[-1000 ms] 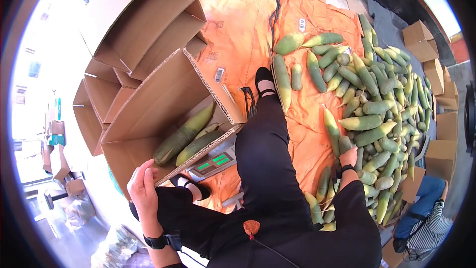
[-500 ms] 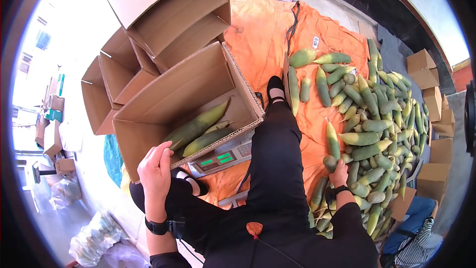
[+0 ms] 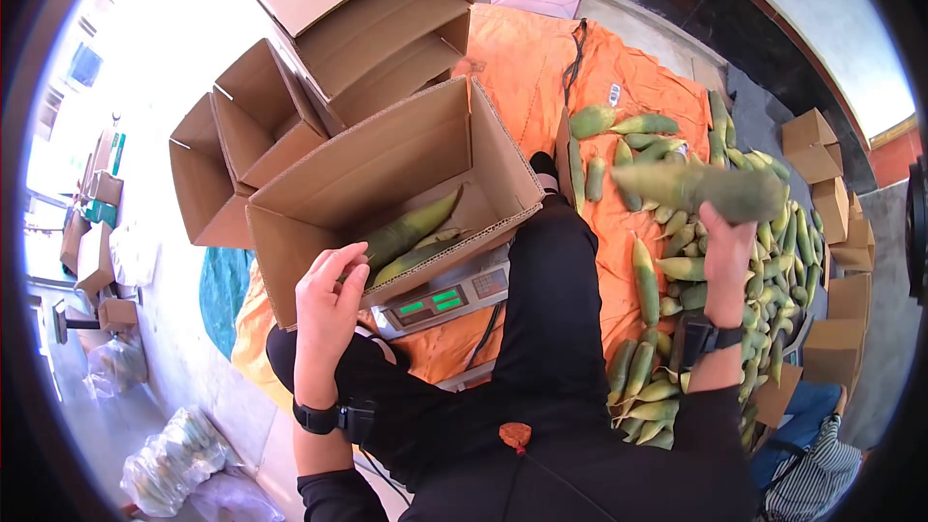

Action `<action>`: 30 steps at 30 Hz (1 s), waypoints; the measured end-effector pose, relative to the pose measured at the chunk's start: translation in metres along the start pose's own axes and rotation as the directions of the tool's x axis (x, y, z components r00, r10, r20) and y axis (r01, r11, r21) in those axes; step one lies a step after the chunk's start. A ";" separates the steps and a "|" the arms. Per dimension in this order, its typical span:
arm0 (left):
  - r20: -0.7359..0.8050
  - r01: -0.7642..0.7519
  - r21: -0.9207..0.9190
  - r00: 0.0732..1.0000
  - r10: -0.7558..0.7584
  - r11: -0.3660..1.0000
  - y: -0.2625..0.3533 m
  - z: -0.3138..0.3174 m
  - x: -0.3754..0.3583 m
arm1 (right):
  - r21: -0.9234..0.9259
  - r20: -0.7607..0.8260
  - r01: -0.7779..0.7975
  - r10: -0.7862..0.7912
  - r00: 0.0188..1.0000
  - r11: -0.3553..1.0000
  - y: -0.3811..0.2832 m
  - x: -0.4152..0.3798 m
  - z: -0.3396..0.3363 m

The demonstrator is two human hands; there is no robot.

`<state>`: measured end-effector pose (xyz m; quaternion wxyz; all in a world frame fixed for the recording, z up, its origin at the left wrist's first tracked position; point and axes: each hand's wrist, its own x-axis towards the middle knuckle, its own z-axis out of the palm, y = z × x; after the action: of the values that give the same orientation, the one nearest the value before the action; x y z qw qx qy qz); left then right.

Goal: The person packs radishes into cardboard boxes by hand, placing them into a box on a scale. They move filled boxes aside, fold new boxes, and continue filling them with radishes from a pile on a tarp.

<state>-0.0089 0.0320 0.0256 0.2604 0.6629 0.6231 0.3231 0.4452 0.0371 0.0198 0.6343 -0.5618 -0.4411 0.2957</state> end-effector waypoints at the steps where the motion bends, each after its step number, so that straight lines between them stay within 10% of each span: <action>1: 0.008 0.026 -0.099 1.000 -0.025 0.995 0.000 -0.002 0.000 | 0.086 0.022 0.069 -0.071 0.997 0.994 -0.014 0.006 0.015; 8: -0.077 -0.200 -0.065 0.978 0.195 0.978 0.028 -0.024 0.013 | 0.544 0.429 -0.259 0.001 0.903 0.798 -0.069 -0.009 0.138; 15: 0.240 -0.074 -0.137 0.965 0.105 0.988 0.028 -0.028 0.022 | 0.445 0.731 -0.578 0.094 0.675 0.684 -0.040 -0.054 0.227; 20: 0.225 0.154 -0.376 0.972 -0.071 0.914 0.005 -0.032 0.015 | 0.329 0.741 -0.570 0.169 0.650 0.753 -0.032 -0.044 0.216; 23: 0.265 0.213 -0.216 0.952 -0.153 0.953 0.003 -0.034 0.025 | 0.347 0.604 -0.282 0.017 0.797 0.894 -0.020 -0.039 0.185; 30: 0.416 0.224 0.157 0.869 -0.270 0.962 -0.019 -0.003 0.050 | 0.198 0.434 -0.277 0.169 0.885 0.940 0.022 -0.044 0.105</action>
<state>-0.0233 0.0828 0.0183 0.3967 0.6455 0.6451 0.0990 0.3352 0.0499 -0.0140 0.5555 -0.4481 -0.4548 0.5327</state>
